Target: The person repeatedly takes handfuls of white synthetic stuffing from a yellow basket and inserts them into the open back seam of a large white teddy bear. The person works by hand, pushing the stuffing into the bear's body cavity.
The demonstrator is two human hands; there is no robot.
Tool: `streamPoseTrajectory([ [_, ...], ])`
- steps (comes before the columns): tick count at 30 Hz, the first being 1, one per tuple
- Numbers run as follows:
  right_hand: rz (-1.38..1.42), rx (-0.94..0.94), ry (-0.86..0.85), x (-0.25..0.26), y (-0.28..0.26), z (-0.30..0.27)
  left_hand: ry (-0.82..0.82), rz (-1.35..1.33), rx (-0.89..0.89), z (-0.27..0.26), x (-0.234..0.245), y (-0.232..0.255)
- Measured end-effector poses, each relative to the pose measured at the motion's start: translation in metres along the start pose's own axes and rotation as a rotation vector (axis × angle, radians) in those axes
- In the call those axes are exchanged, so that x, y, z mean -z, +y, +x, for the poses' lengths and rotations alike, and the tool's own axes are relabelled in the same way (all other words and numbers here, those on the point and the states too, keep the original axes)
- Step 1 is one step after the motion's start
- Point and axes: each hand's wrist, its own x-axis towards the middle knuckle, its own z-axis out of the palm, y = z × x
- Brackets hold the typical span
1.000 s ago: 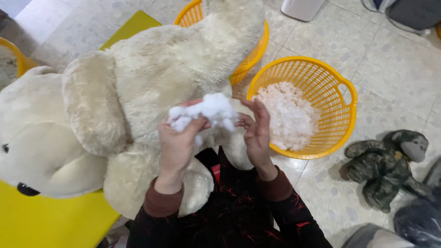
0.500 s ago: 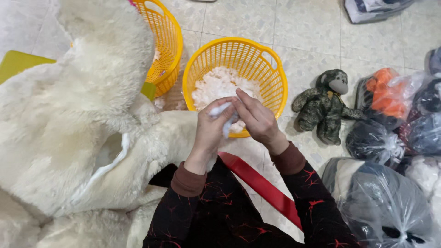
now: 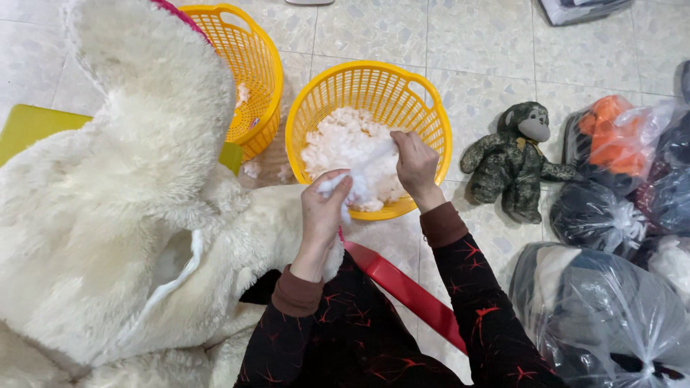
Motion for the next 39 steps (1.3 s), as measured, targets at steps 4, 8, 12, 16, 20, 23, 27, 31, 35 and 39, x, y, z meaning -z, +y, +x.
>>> streamPoseTrajectory([
  [4, -0.108, -0.163, -0.231, -0.036, 0.045, -0.024, 0.046, -0.086, 0.024, -0.001, 0.008, 0.006],
  [8, -0.209, -0.122, -0.362, -0.047, 0.063, -0.038, -0.015, -0.241, 0.07, -0.002, 0.012, 0.013],
  [12, 0.447, -0.454, -0.435, -0.025, 0.029, -0.033, 0.001, -0.234, 0.031, 0.006, 0.003, 0.003],
  [16, 1.239, -0.734, -0.441, 0.021, -0.033, -0.039, -0.022, -0.111, 0.038, 0.005, -0.012, -0.024],
  [20, 0.964, -0.746, -0.192, 0.046, -0.061, -0.027, -0.036, 0.272, -0.212, 0.006, -0.028, -0.03],
  [23, 0.818, -0.67, 0.019, 0.057, -0.057, -0.017, -0.042, 0.406, -0.215, 0.011, -0.033, -0.019],
  [27, 0.766, -0.676, 0.28, 0.074, -0.043, -0.014, -0.025, 0.414, -0.33, 0.019, -0.037, -0.005],
  [31, 0.626, -0.492, 0.592, 0.101, -0.017, -0.007, 0.154, 0.452, -0.488, 0.04, -0.034, 0.009],
  [35, 0.567, -0.416, 0.615, 0.097, 0.017, 0.009, 0.249, 0.616, -0.735, 0.082, -0.043, 0.021],
  [39, 0.05, -0.537, -0.175, 0.065, 0.03, 0.02, 0.008, 1.158, -0.164, 0.098, -0.067, 0.032],
])
